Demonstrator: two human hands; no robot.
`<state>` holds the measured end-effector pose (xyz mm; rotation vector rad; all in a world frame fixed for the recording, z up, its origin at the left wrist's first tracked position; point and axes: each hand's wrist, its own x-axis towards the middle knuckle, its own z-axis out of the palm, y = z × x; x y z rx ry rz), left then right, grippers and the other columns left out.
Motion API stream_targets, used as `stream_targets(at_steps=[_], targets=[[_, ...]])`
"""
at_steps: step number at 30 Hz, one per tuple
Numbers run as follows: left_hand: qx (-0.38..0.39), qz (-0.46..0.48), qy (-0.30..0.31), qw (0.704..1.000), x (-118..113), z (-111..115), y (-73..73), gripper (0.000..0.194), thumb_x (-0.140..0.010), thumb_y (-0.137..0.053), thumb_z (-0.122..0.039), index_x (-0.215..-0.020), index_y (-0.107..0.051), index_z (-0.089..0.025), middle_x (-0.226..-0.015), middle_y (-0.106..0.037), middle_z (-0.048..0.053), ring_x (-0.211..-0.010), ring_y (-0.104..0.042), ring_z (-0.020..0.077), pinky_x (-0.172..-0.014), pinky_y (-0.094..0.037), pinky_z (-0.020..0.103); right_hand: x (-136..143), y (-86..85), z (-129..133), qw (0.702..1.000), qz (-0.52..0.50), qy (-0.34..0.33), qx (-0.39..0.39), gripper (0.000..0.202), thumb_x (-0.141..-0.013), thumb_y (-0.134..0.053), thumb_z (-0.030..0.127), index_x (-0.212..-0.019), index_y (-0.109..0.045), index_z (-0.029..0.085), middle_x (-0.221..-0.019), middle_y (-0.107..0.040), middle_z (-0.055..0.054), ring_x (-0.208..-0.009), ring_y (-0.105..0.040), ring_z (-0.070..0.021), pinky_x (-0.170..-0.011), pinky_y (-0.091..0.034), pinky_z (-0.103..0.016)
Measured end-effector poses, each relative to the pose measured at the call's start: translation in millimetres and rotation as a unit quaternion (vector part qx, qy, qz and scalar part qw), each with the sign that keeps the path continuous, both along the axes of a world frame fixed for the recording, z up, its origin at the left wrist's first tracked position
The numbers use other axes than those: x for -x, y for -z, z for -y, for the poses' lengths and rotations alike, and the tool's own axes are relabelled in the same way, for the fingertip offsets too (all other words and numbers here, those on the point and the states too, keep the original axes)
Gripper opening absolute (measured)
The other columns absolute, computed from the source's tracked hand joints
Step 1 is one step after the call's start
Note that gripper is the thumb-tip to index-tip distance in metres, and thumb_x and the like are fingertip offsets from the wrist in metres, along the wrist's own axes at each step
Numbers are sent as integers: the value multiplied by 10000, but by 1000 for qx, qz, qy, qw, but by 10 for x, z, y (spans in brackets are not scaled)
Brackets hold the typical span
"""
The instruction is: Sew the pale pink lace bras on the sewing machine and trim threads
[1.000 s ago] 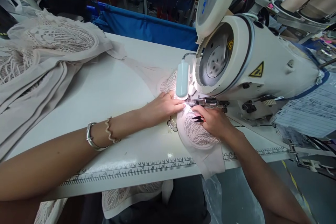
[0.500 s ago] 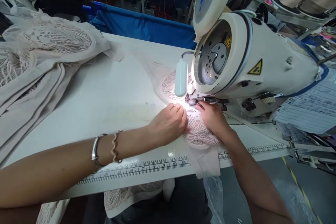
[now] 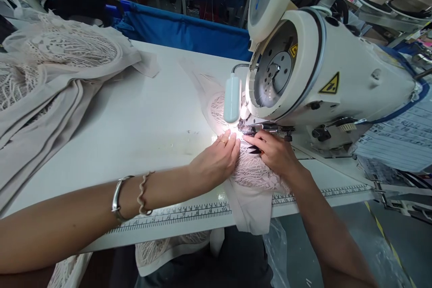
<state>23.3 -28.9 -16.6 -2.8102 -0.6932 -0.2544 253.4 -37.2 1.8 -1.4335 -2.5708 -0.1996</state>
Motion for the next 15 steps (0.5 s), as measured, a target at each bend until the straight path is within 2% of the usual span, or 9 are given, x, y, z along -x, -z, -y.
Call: stream_targets(at_steps=[7,11,15], targets=[[4,72,40,997,125,-212,87,435,-976,-330,-16,-1374,-496,42,-1372,-612,263,-1343,-557,310,-1154,-445,494,31,27,-4,1000,-4,-2,-16,577,-810,-439,-19,-1247,-705,249,-917,-727,-25,-809,-633,-184,-665,-476,-281],[45,109,64,991,195,-372,15,398,-996,-315,-13,-1310,-560,-19,-1279,-670,220,-1252,-613,271,-1083,-486,449,48,25,-6,1000,-10,0,-16,572,-785,-433,-17,-1232,-705,214,-918,-735,-35,-800,-637,-189,-661,-476,-287],[102,95,93,986,297,-581,-89,387,-1013,-311,-34,-1291,-576,-76,-1279,-670,191,-1179,-631,257,-998,-500,422,68,33,-2,999,-32,-2,-18,595,-754,-418,-37,-1220,-706,196,-940,-738,-38,-843,-658,-191,-656,-480,-279]])
